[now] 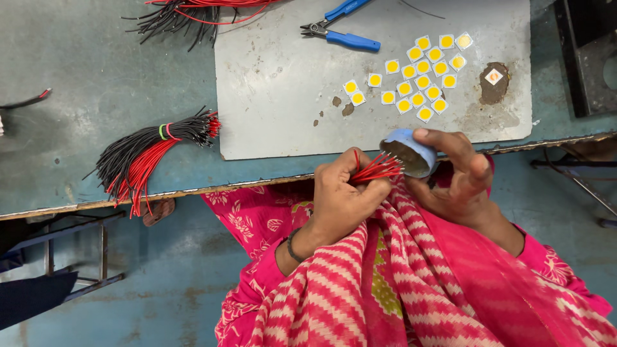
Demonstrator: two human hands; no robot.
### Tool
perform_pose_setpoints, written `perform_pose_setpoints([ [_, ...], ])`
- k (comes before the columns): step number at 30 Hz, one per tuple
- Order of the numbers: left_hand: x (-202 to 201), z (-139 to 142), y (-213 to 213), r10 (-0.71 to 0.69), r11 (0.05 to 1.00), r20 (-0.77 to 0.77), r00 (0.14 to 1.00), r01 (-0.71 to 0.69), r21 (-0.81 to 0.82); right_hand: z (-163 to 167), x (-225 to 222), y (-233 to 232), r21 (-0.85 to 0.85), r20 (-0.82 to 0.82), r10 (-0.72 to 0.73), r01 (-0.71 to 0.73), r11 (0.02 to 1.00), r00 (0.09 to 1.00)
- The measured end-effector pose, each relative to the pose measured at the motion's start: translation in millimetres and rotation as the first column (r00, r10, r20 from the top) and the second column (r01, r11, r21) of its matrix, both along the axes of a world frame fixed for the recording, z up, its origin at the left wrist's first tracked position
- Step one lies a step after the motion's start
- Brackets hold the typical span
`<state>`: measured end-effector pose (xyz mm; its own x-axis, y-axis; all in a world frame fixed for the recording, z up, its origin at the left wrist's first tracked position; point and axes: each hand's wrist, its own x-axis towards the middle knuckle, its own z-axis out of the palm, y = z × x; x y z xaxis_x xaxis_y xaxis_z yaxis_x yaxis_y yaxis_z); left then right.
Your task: The person solders red and black wires onto small LED chip modules on a work mat using a soldering iron. They then gather the wired ends, strip insulation from the wire tips with pliers, dip the stripped ends into a small container, and resume soldering the wires to the LED chips.
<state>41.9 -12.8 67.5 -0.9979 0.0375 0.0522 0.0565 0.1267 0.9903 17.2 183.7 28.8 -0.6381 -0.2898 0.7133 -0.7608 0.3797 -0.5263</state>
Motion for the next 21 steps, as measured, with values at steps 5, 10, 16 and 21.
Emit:
perform_pose_setpoints([
  [5,1.1,-1.8,-1.2,-0.002,0.999,-0.008,1.000,0.002,0.040,-2.1,-0.3,2.1,-0.005,0.005,-0.014,0.014,1.000,1.000],
  [10,1.4,-2.9,0.1,0.004,0.998,0.014,1.000,-0.005,0.060,-2.7,2.7,0.1,-0.037,0.021,0.018,-0.018,0.999,1.000],
  [16,-0.2,-1.5,1.8,-0.009,0.999,0.010,1.000,0.008,0.045,-1.2,1.8,0.3,0.000,0.011,0.051,-0.051,0.999,0.999],
  [21,1.7,-1.4,0.1,-0.008,0.998,0.027,1.000,0.007,0.055,-1.2,0.4,2.9,-0.005,0.016,0.043,-0.043,0.999,0.999],
])
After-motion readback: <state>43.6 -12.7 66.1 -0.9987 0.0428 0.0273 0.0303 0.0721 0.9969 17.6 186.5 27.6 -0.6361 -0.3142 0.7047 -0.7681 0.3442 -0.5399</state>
